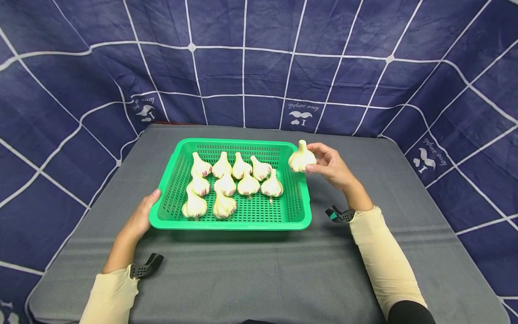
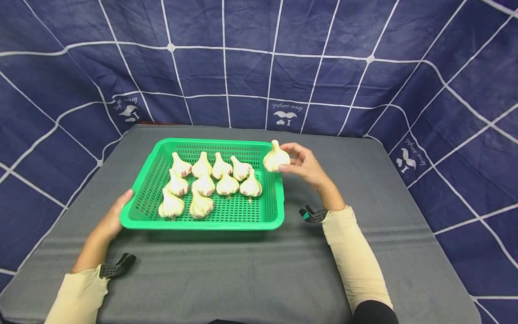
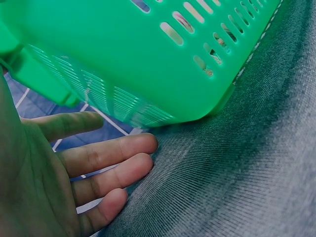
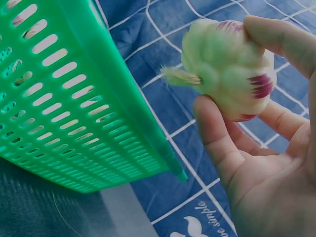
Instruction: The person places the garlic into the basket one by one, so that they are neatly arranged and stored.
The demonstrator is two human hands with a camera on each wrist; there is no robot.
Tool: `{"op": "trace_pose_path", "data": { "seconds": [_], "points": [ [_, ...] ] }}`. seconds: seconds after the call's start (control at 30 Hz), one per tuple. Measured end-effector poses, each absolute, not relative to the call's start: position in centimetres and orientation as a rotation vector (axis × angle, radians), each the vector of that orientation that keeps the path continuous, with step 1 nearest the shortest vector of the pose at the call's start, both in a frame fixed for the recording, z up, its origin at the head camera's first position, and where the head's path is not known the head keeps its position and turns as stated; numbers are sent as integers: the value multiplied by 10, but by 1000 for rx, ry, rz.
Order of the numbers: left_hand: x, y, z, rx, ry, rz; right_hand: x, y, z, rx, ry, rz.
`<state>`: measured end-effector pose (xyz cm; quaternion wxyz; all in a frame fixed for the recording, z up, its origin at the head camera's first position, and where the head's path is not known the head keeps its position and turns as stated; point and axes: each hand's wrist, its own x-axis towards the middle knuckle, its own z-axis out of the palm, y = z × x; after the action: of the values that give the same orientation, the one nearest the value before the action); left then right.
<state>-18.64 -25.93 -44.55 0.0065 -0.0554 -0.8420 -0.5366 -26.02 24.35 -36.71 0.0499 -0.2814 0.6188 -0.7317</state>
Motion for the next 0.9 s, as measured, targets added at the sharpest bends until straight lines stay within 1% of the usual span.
{"op": "trace_pose_path", "data": {
  "seconds": [0.3, 0.57, 0.73, 0.9],
  "points": [
    [-185, -261, -446, -149, -2629, -1679, -262, 238, -360, -917, 1862, -2118],
    [-183, -258, -444, -251, -2603, -1681, -262, 228, -354, -928, 1844, -1983],
    [-184, -260, -445, -160, -2640, -1669, -264, 222, -354, -945, 1716, -2037],
    [-185, -259, -443, -151, -2642, -1678, -267, 218, -358, -977, 1574, -2078]
  ]
}}
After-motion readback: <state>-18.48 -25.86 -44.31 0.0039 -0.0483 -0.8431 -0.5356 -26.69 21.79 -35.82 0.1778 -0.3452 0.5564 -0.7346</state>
